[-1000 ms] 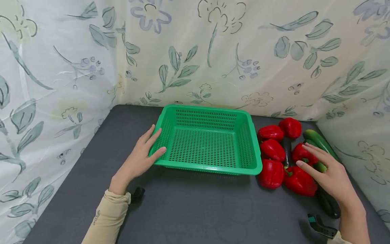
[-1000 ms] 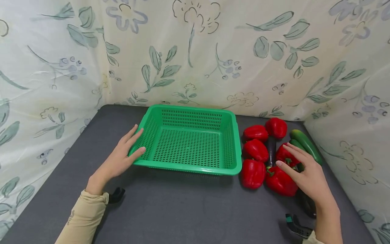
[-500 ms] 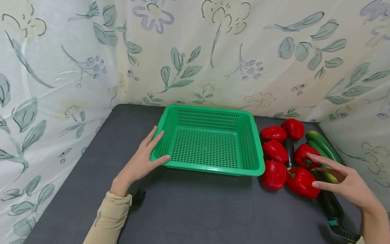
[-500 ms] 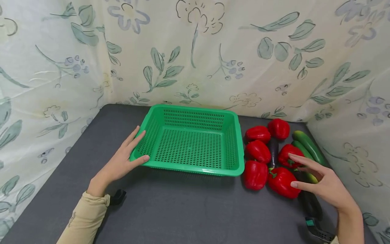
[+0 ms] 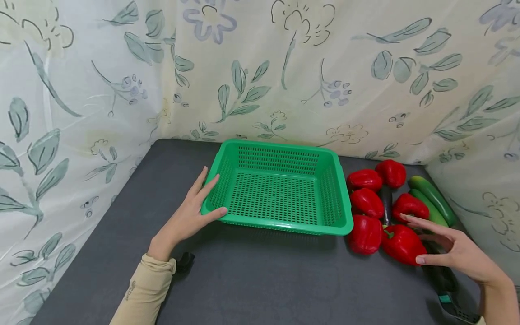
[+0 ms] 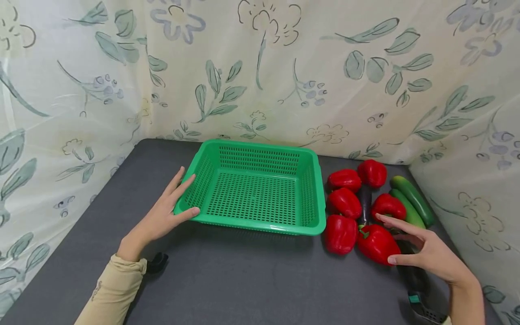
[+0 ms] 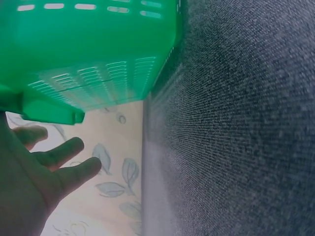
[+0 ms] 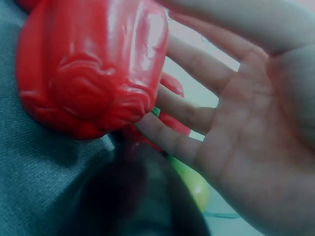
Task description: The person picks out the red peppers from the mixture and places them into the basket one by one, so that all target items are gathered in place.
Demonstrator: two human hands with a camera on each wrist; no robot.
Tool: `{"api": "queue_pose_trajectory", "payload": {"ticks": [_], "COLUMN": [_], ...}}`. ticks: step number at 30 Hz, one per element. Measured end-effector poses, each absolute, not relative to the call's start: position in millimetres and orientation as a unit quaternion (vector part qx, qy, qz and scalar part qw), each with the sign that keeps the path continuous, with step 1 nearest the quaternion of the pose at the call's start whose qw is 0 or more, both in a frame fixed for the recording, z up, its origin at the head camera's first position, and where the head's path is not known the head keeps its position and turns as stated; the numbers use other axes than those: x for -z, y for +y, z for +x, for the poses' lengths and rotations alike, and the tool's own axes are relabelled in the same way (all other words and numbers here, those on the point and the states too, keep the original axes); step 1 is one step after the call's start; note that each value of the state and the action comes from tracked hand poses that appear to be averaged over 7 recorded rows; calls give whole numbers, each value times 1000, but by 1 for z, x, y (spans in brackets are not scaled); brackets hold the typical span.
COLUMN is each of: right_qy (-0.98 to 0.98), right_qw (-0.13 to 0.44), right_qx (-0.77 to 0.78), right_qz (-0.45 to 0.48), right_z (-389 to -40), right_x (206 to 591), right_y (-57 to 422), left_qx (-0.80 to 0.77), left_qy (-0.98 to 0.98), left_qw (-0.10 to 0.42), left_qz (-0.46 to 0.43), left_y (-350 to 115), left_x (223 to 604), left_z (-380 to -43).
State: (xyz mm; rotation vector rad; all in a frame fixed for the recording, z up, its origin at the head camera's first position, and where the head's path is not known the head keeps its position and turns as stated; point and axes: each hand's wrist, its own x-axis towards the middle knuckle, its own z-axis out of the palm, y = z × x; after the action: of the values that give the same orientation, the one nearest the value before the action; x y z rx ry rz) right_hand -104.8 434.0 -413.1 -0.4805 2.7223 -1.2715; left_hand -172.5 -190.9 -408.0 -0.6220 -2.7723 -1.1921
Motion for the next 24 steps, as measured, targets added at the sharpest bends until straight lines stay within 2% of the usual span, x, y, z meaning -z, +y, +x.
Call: {"api": "queue_pose_trajectory", "payload": {"ticks": [8,24], "right_qy": [868,866], "right_qw": [104,122], "right_qx": [452,452], "right_qz": [-175,-177], "right_z": [-109,-108], "right_x": [421,425], "right_y": [437,437], "left_qx": [388,390], "left_qy": [-898,-897], "left_qw": [22,20], "left_qz": [-205,-206], "left_y": [-192,-190], "left_x": [408,408], "left_z": [-175,-174]}}
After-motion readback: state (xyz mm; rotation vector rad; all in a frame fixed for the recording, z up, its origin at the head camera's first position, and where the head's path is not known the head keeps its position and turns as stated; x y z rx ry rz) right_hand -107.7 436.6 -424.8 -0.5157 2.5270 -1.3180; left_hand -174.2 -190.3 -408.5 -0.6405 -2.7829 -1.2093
